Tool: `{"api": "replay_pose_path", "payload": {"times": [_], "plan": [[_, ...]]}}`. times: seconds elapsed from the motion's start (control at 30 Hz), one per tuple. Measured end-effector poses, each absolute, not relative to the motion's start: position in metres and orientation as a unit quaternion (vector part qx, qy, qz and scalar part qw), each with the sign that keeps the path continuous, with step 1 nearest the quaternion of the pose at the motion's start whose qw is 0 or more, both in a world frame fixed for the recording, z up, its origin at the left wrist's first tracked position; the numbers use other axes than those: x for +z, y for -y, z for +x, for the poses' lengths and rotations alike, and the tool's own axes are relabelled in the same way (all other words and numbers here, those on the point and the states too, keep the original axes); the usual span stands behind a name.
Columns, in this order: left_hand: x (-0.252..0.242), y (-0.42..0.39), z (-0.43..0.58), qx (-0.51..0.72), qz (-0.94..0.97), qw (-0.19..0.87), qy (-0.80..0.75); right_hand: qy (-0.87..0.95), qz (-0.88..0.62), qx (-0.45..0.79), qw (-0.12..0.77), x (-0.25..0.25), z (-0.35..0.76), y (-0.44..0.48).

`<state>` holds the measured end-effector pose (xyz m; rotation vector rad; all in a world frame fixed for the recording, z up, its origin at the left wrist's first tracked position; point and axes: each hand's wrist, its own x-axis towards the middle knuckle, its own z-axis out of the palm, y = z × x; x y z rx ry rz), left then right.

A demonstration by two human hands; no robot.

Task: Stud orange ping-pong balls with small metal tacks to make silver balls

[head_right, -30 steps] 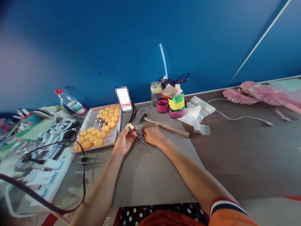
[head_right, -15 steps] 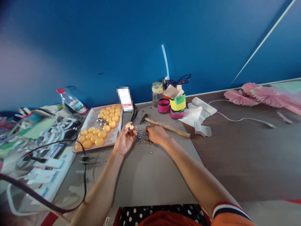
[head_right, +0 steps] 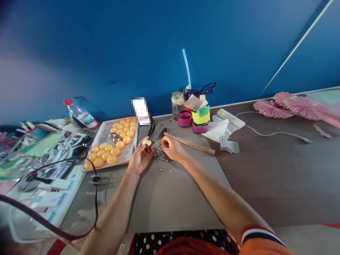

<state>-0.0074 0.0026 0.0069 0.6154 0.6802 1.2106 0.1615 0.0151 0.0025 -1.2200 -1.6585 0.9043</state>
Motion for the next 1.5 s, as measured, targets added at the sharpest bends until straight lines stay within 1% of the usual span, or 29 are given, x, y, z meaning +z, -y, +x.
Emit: {"api": "replay_pose_path", "payload": {"times": [0.07,0.13,0.23,0.47,0.67,0.8,0.9,1.03,1.17,1.5], "plan": [[0.007,-0.003,-0.007,0.544,0.285,0.726,-0.31,0.619,-0.46,0.441,0.459,0.005,0.159,-0.015],[0.006,-0.003,-0.007,0.54,0.292,0.725,-0.312,0.585,-0.421,0.513,0.467,0.008,0.157,-0.014],[0.003,-0.004,-0.007,0.539,0.294,0.726,-0.31,0.55,-0.377,0.579,0.469,0.011,0.156,-0.011],[0.0,-0.005,-0.007,0.543,0.287,0.724,-0.314,0.54,-0.372,0.586,0.476,0.012,0.153,-0.007],[0.0,-0.005,-0.008,0.533,0.297,0.724,-0.322,0.474,-0.356,0.608,0.528,0.006,0.153,-0.012],[0.001,-0.004,-0.006,0.537,0.286,0.724,-0.325,0.461,-0.33,0.642,0.516,0.01,0.152,-0.011],[0.001,-0.004,-0.005,0.542,0.285,0.723,-0.322,0.481,-0.331,0.636,0.505,0.013,0.151,-0.008],[-0.002,-0.004,-0.004,0.539,0.3,0.726,-0.304,0.533,-0.378,0.57,0.498,0.01,0.148,-0.006],[-0.002,-0.003,-0.003,0.532,0.309,0.73,-0.296,0.571,-0.39,0.519,0.502,0.006,0.144,-0.007],[0.0,0.0,0.0,0.53,0.324,0.73,-0.288,0.577,-0.412,0.519,0.478,0.01,0.143,-0.007]]}}
